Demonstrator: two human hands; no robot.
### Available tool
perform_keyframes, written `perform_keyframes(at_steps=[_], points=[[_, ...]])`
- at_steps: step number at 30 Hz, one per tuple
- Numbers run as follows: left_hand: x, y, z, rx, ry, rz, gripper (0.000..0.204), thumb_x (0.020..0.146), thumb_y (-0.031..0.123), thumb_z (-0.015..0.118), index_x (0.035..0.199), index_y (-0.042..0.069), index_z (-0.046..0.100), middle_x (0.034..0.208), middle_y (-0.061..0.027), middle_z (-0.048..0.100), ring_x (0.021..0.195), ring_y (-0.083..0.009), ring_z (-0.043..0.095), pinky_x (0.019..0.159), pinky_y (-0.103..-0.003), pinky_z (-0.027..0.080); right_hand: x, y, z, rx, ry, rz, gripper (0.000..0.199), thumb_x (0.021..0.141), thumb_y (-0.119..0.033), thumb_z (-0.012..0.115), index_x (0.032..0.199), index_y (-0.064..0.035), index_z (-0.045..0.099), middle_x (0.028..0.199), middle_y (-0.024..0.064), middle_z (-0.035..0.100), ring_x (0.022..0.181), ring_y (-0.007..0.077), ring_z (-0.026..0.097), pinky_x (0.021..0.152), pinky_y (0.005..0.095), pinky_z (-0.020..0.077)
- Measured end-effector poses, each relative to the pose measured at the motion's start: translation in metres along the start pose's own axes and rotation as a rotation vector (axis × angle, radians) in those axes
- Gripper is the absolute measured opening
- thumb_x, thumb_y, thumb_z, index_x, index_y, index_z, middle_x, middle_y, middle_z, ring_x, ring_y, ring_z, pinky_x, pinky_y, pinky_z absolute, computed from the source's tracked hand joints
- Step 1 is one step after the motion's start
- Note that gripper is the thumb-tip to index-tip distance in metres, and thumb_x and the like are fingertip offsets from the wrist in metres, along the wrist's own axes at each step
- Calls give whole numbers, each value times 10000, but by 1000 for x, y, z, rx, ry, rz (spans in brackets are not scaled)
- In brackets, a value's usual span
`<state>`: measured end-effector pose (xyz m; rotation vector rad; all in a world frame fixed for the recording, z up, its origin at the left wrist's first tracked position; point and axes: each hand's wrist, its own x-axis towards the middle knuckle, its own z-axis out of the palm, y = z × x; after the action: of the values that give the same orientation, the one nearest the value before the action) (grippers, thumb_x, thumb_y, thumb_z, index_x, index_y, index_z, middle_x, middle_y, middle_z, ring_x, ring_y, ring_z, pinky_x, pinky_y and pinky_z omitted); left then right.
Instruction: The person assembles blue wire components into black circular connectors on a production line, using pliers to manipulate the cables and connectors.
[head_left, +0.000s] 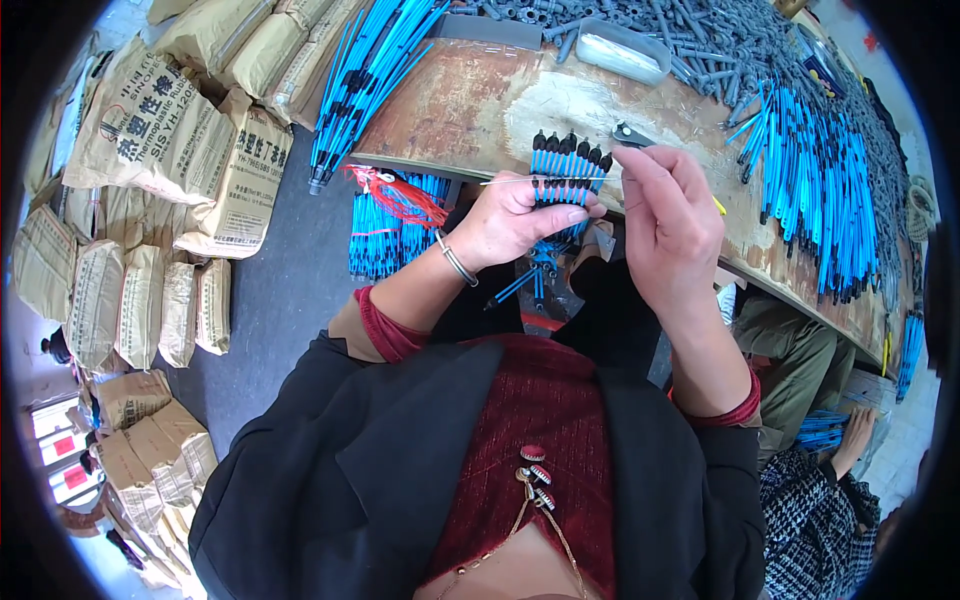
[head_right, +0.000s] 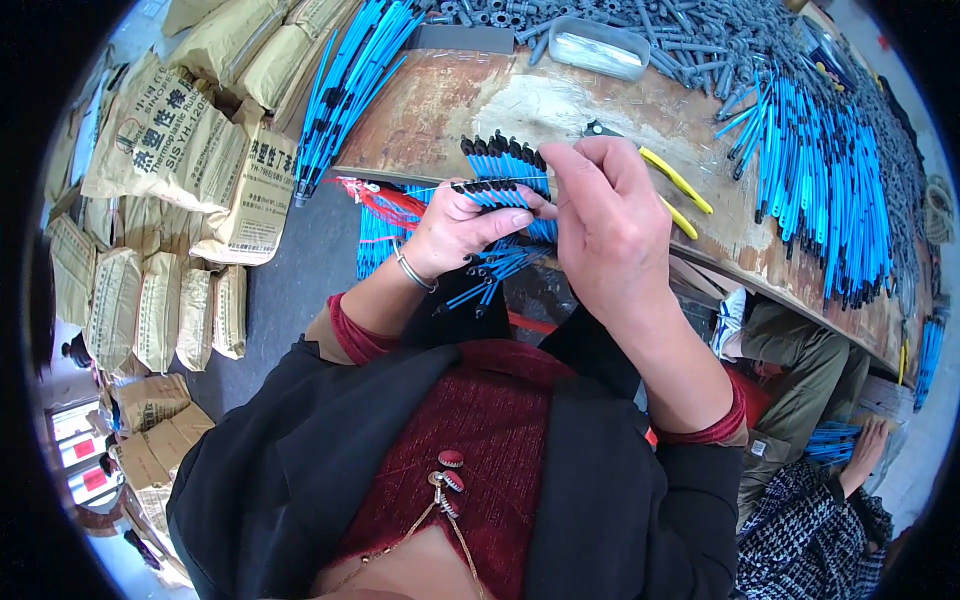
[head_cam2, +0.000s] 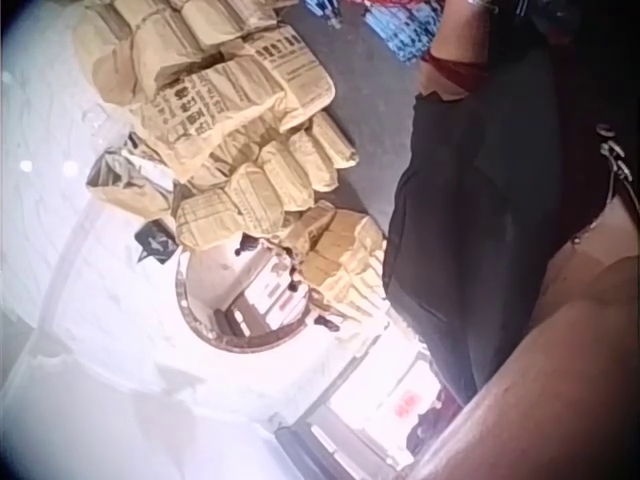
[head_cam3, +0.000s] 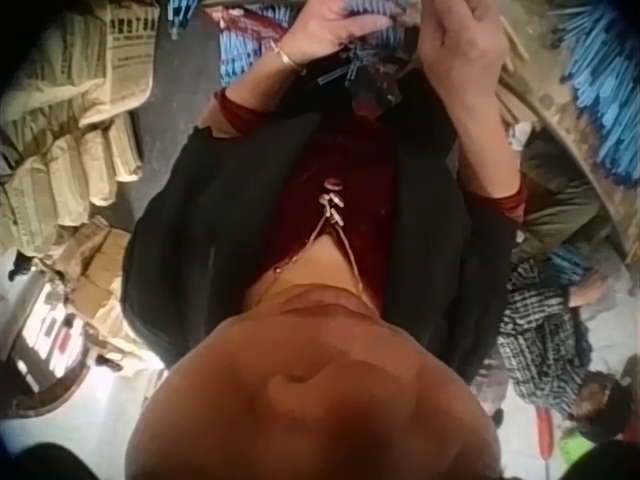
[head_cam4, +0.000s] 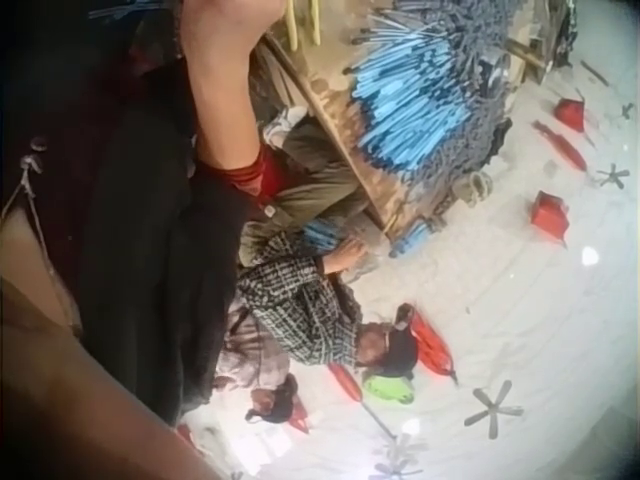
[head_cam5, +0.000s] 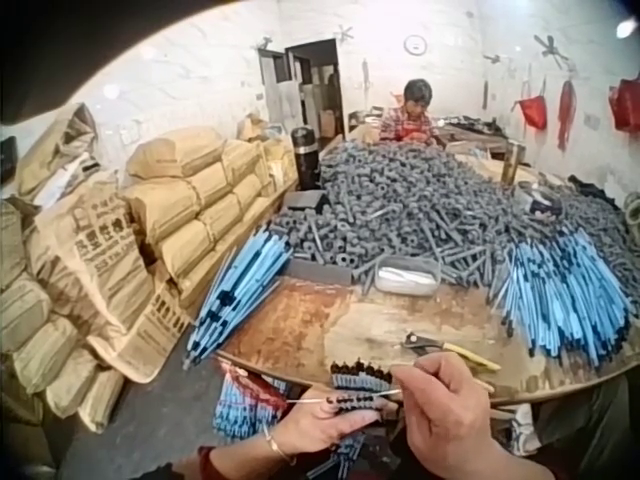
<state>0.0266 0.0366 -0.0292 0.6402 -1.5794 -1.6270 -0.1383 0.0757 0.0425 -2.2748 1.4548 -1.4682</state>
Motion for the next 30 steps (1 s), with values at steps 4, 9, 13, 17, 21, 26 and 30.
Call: perform_keyframes(at_steps=[4,9,13,17,21,26,30], points=[[-1,-4,0,-44,-4,24,198,833,114,608,1009,26,627,918,-62,671,876,-141,629,792,-275,487,1,-2,-1,78,-6,66,188,768,64,578,939,-4,617,805,98,558,693,201,563,615,269,451],[-3,1,2,-102,-11,8,192,833,101,605,1010,27,624,922,-59,669,876,-138,625,794,-280,487,-2,-1,-3,75,-22,63,188,766,64,577,937,-3,615,803,95,557,698,202,565,613,267,448],[-4,-1,0,-51,-18,15,183,836,100,604,1001,25,628,915,-53,667,879,-136,621,800,-285,485,-1,1,-4,-33,-27,-112,197,767,58,574,951,-2,610,814,95,553,704,206,566,609,262,445],[-3,3,0,13,-36,15,168,837,98,602,983,23,633,904,-48,666,879,-133,618,802,-282,483,3,3,-1,-56,-12,-156,207,782,52,554,975,-2,604,812,97,539,709,217,556,615,274,443],[-2,7,0,-105,-44,-79,153,840,96,598,966,21,642,913,-44,662,876,-120,610,806,-270,474,2,4,-1,-4,-129,91,223,806,46,522,1007,-10,600,808,98,528,730,217,540,646,285,433],[0,6,-6,7,-68,-71,152,843,85,591,968,17,644,937,-40,657,886,-104,590,814,-258,459,5,18,-4,144,-210,135,228,824,39,497,1019,-15,602,795,87,521,744,208,522,675,282,414],[0,7,-6,-71,-47,-124,158,843,84,593,976,19,645,947,-35,655,895,-99,582,817,-257,453,10,20,-9,231,-283,107,227,830,34,492,1021,-17,604,795,76,521,749,195,514,685,267,401]])
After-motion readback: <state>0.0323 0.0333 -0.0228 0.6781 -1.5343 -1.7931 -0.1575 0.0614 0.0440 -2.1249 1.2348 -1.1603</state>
